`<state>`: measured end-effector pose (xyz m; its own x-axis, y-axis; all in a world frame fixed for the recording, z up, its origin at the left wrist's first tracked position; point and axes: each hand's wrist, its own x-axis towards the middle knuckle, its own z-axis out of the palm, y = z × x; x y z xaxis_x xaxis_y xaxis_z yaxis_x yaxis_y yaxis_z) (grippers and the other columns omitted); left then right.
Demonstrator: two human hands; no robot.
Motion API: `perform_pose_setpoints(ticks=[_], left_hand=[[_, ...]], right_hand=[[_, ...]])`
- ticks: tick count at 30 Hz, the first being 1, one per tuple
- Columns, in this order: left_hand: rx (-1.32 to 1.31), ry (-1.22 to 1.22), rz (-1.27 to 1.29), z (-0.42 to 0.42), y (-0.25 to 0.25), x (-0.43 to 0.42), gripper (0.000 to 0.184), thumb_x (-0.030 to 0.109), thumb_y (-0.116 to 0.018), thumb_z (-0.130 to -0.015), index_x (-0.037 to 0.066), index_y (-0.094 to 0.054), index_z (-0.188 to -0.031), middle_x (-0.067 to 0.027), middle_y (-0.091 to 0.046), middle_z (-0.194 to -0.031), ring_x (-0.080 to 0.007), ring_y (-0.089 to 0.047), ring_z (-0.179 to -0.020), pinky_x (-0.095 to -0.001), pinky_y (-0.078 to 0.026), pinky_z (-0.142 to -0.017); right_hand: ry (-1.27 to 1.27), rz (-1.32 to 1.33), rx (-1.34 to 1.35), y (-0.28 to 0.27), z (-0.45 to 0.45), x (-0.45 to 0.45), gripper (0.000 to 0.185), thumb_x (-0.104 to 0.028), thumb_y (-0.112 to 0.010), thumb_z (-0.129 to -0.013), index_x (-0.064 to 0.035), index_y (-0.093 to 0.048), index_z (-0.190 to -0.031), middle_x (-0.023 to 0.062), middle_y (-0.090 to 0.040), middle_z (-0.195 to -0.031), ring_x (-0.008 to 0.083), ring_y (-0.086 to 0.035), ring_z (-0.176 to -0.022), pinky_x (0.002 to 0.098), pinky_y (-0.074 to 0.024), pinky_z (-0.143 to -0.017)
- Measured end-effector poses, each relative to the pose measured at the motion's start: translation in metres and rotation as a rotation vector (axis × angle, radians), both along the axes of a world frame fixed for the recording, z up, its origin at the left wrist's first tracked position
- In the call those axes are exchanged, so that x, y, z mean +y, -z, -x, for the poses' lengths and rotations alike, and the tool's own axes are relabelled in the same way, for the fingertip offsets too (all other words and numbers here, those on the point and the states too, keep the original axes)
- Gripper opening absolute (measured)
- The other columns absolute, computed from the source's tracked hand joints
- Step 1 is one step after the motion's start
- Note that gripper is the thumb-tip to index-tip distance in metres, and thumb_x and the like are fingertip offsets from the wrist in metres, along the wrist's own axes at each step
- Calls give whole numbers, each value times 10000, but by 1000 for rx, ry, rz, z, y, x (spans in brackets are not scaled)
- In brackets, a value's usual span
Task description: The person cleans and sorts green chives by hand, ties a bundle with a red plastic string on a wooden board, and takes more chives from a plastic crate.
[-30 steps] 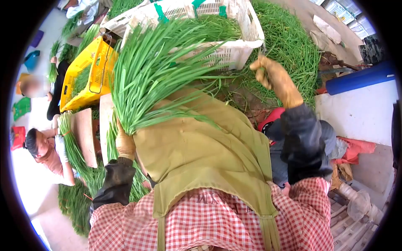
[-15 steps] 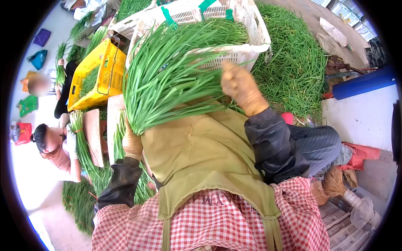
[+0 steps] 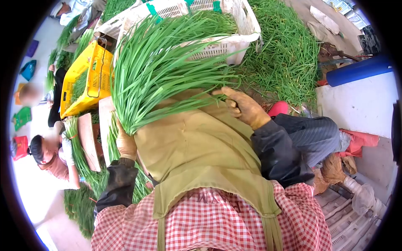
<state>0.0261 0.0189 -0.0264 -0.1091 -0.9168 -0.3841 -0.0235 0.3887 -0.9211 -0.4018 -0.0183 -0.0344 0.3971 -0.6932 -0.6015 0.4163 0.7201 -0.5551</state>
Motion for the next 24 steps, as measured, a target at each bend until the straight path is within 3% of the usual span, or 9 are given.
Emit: perform_pose_setpoints(ticks=[2, 4, 6, 9, 12, 15, 17, 22, 24], left_hand=[[1, -13, 19, -4, 3, -2, 574, 272, -296, -986, 97, -155, -1514, -49, -161, -1576, -290, -164, -1445, -623, -100, -1156], [-4, -26, 4, 3, -4, 4, 561, 246, -292, -987, 97, -165, -1513, -53, -171, -1574, -287, -168, -1444, -620, -102, -1157], [-60, 52, 77, -2, -3, -1, 545, 226, -282, -990, 87, -185, -1507, -52, -191, -1569, -300, -180, -1439, -621, -104, -1156], [1203, -235, 161, -43, 31, 1, 585, 92, -396, -959, 35, -170, -1495, -83, -380, -1478, -227, -414, -1309, -396, -282, -1124], [1742, -261, 285, -44, 32, 1, 765, 55, -565, -874, 69, -133, -1505, -134, -560, -1315, -301, -639, -1007, -365, -503, -860], [1872, -212, 349, -23, 2, -3, 795, 27, -581, -848, 170, -168, -1512, -193, -577, -1260, -347, -645, -958, -384, -513, -785], [1849, -175, 337, -6, -26, -2, 798, 19, -581, -840, 167, -175, -1511, -193, -569, -1271, -349, -643, -963, -387, -512, -783], [1556, 73, 336, -9, -59, -8, 857, -1, -611, -755, 154, -225, -1505, -181, -612, -1153, -346, -646, -895, -398, -523, -752], [1359, 147, 357, -20, -76, -13, 833, 37, -601, -747, 127, -252, -1498, -126, -635, -975, -290, -633, -753, -386, -516, -634]], right_hand=[[4, 141, -61, 25, -7, -7, 294, -352, -549, -934, -67, -622, -941, -36, -421, -583, 62, -367, -447, 221, -296, -403], [-3, 765, 1360, 77, -10, -9, 221, -234, -549, -902, -41, -634, -967, 62, -578, -677, 247, -589, -643, 366, -476, -590], [4, 780, 1453, 141, 35, -5, 183, -166, -531, -875, -55, -627, -984, 155, -647, -860, 371, -614, -899, 453, -489, -779], [-209, 442, 1324, 171, 74, -14, 211, -166, -523, -876, -94, -631, -1043, 187, -643, -940, 348, -608, -927, 439, -494, -789], [-221, 436, 1501, 117, 85, -26, 262, -188, -529, -865, -112, -631, -1094, 190, -653, -907, 378, -614, -877, 456, -491, -783], [124, 412, 1434, 69, 77, -40, 326, -264, -581, -853, -80, -627, -1118, 129, -643, -776, 300, -613, -697, 406, -494, -666], [411, 403, 769, -26, 39, -37, 377, -334, -625, -848, -36, -620, -1079, 54, -618, -711, 185, -539, -563, 322, -447, -553], [-118, 779, 410, -58, -41, -23, 333, -366, -610, -870, -35, -643, -872, -4, -583, -678, 91, -460, -534, 246, -395, -513], [-120, 799, 999, 5, -36, -33, 318, -340, -529, -897, -57, -647, -815, 116, -655, -747, 267, -602, -631, 368, -473, -583]])
